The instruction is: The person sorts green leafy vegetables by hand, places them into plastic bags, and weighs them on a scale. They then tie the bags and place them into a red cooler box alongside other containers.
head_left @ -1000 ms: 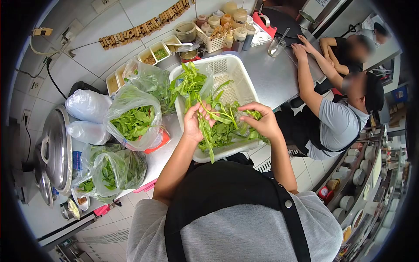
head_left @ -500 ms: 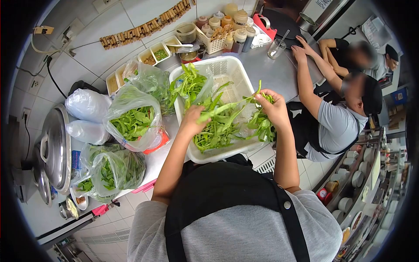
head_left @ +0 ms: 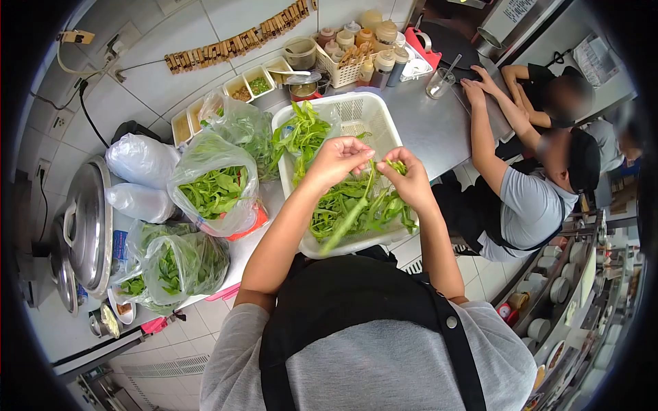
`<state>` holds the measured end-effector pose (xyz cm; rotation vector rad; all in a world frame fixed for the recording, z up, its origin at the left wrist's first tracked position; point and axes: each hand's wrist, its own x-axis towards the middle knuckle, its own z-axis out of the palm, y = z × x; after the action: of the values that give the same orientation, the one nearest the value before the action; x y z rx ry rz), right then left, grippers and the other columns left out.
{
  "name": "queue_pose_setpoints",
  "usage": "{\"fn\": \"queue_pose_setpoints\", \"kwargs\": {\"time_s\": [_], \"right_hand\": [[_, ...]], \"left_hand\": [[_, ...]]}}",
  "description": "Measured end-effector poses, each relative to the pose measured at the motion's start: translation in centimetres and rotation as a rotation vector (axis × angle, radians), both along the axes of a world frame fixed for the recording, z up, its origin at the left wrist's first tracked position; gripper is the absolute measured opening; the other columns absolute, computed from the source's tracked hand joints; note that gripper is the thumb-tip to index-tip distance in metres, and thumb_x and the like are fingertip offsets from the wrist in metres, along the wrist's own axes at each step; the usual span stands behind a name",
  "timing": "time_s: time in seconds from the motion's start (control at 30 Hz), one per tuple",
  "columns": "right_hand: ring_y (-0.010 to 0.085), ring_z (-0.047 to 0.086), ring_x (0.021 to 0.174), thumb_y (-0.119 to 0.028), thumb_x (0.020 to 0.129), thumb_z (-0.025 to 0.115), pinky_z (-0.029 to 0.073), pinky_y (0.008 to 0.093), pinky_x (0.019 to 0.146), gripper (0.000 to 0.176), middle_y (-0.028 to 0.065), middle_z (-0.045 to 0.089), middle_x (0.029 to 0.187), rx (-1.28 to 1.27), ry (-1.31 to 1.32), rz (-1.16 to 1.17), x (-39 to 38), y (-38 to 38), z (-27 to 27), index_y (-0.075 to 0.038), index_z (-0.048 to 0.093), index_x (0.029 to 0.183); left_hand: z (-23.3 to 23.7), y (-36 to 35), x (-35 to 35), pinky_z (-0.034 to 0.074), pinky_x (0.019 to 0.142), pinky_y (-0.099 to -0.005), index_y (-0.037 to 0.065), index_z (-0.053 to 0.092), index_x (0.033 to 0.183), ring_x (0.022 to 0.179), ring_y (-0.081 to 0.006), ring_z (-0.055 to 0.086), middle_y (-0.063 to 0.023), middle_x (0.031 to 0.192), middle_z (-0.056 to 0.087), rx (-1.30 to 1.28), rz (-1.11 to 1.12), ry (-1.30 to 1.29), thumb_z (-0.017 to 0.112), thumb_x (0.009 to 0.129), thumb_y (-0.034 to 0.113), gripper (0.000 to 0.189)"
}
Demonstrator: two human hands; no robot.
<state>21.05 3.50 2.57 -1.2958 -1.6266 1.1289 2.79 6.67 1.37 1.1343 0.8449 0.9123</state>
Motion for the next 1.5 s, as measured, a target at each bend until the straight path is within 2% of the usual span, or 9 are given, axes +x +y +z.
{"fn": "queue_pose_setpoints", "kwargs": {"time_s": [0.43,0.63,0.73,0.87,0.97,1.13,1.37,1.43,1.5], "right_hand": [[0.0171,0.060,0.063,-0.008,0.076,0.061,0.046,0.0296,0.059,0.012,0.0146,0.063,0.070,0.247,-0.193,-0.281,-0.3,-1.5,0.0,0.002,0.062,0.082],[0.0059,0.048,0.064,-0.002,0.078,0.055,0.039,0.0217,0.058,0.006,-0.0006,0.058,0.070,0.362,0.160,-0.536,3.3,-0.6,0.8,-0.001,0.060,0.075],[0.0000,0.038,0.053,-0.007,0.086,0.055,0.028,0.0162,0.047,0.011,-0.0048,0.051,0.066,0.280,0.293,-0.591,7.1,-1.1,2.9,-0.002,0.060,0.078],[-0.0012,0.030,0.046,-0.010,0.089,0.053,0.020,0.0157,0.041,0.010,-0.0064,0.042,0.059,0.279,0.480,-0.535,9.2,-2.3,4.3,-0.003,0.057,0.082],[-0.0014,0.029,0.047,-0.010,0.089,0.053,0.020,0.0159,0.042,0.010,-0.0064,0.042,0.059,0.243,0.514,-0.520,8.9,-2.9,4.5,-0.003,0.057,0.082],[-0.0015,0.029,0.048,-0.009,0.089,0.052,0.020,0.0154,0.043,0.009,-0.0062,0.044,0.061,0.224,0.513,-0.544,7.9,-3.5,4.7,-0.004,0.056,0.083],[-0.0006,0.029,0.048,-0.011,0.090,0.050,0.021,0.0162,0.043,0.011,-0.0071,0.038,0.060,0.191,0.542,-0.475,9.3,-4.3,4.4,-0.004,0.053,0.083],[0.0003,0.030,0.049,-0.014,0.091,0.049,0.022,0.0164,0.043,0.011,-0.0065,0.038,0.059,0.187,0.520,-0.454,9.5,-4.4,4.4,-0.005,0.052,0.085],[0.0013,0.032,0.050,-0.016,0.092,0.048,0.023,0.0165,0.044,0.012,-0.0058,0.038,0.059,0.185,0.495,-0.429,9.8,-4.6,4.4,-0.006,0.051,0.086]], "left_hand": [[-1.1,-1.0,2.0,0.053,0.069,-0.0242,-0.002,0.060,0.090,0.075,-0.0139,0.064,-0.0095,0.084,0.064,-0.137,-0.025,-0.214,0.061,0.084,0.007,0.011],[-3.5,-1.2,0.8,0.052,0.070,-0.0259,-0.001,0.061,0.095,0.077,-0.0145,0.063,-0.0095,0.085,0.065,-0.015,-0.055,-0.094,0.062,0.084,0.011,0.016],[-5.7,-1.9,-1.0,0.047,0.084,-0.0408,0.009,0.061,0.107,0.092,-0.0302,0.061,-0.0181,0.098,0.063,0.353,-0.081,0.725,0.069,0.077,0.021,0.033],[-5.1,-5.5,1.0,0.033,0.096,-0.0540,0.015,0.043,0.131,0.126,-0.0427,0.026,-0.0257,0.138,0.025,0.266,-0.208,1.292,0.078,0.061,0.039,0.081],[-6.9,-6.5,2.3,0.032,0.096,-0.0567,0.015,0.028,0.139,0.129,-0.0419,0.021,-0.0240,0.139,0.024,0.228,-0.354,1.541,0.078,0.063,0.038,0.095],[-11.9,-3.9,1.3,0.045,0.085,-0.0429,0.006,0.048,0.110,0.095,-0.0398,0.053,-0.0223,0.110,0.047,0.275,-0.133,1.260,0.074,0.060,0.015,0.057],[-9.1,-1.5,-1.1,0.043,0.087,-0.0362,0.004,0.054,0.106,0.097,-0.0311,0.054,-0.0163,0.102,0.058,0.212,-0.223,0.438,0.075,0.060,0.017,0.052],[-9.3,-1.1,-2.3,0.042,0.089,-0.0362,0.004,0.053,0.109,0.103,-0.0301,0.054,-0.0173,0.108,0.057,0.201,-0.225,0.480,0.079,0.057,0.021,0.061],[-8.8,-1.3,-3.1,0.043,0.090,-0.0368,0.003,0.053,0.110,0.103,-0.0319,0.054,-0.0177,0.108,0.057,0.405,-0.052,1.142,0.080,0.057,0.023,0.064]]}}
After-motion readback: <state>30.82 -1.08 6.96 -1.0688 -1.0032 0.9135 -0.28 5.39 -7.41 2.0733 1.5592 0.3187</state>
